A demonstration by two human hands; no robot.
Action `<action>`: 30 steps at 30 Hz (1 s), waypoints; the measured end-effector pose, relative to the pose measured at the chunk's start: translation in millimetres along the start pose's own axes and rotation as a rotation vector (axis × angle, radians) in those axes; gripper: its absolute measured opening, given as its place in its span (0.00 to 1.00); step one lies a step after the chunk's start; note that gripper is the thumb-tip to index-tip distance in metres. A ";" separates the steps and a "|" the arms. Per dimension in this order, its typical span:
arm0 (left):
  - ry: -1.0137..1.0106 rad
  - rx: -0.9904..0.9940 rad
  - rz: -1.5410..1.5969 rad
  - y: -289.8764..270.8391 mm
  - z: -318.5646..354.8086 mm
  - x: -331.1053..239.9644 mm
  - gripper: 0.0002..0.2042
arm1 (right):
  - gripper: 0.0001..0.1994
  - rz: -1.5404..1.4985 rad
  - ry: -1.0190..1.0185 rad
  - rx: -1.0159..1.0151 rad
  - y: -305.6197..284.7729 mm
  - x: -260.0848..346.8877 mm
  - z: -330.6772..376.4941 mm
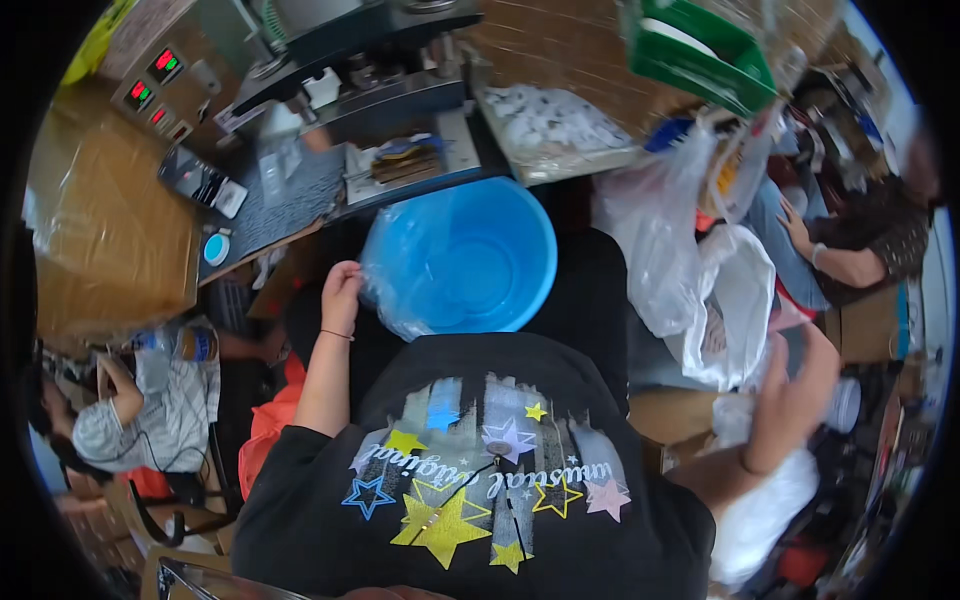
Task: The recorder puts small plastic parts into clear bags and uses a heat sealer to seal them.
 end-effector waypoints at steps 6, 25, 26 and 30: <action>0.212 -0.077 -0.286 35.0 47.4 -58.2 0.16 | 0.12 -1.199 -0.560 0.764 200.5 265.1 -10.5; -0.087 0.189 0.197 81.0 -12.9 -16.2 0.07 | 0.08 -2.195 0.520 1.217 369.5 368.6 46.0; -0.439 0.166 0.810 85.7 -17.4 4.5 0.06 | 0.05 -2.367 0.693 1.032 381.9 347.9 35.3; -0.390 -0.044 1.042 5.9 -36.6 26.3 0.10 | 0.04 -2.416 0.845 1.033 401.0 234.7 -7.0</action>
Point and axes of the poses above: each hand's wrist, its own z-axis away from the middle knuckle, its own y-axis out of the palm, x = y × z, the point moved 6 cm from there along -z, towards the middle knuckle, and after that the axes turned 6 degrees about -y, right-handed, at the moved point
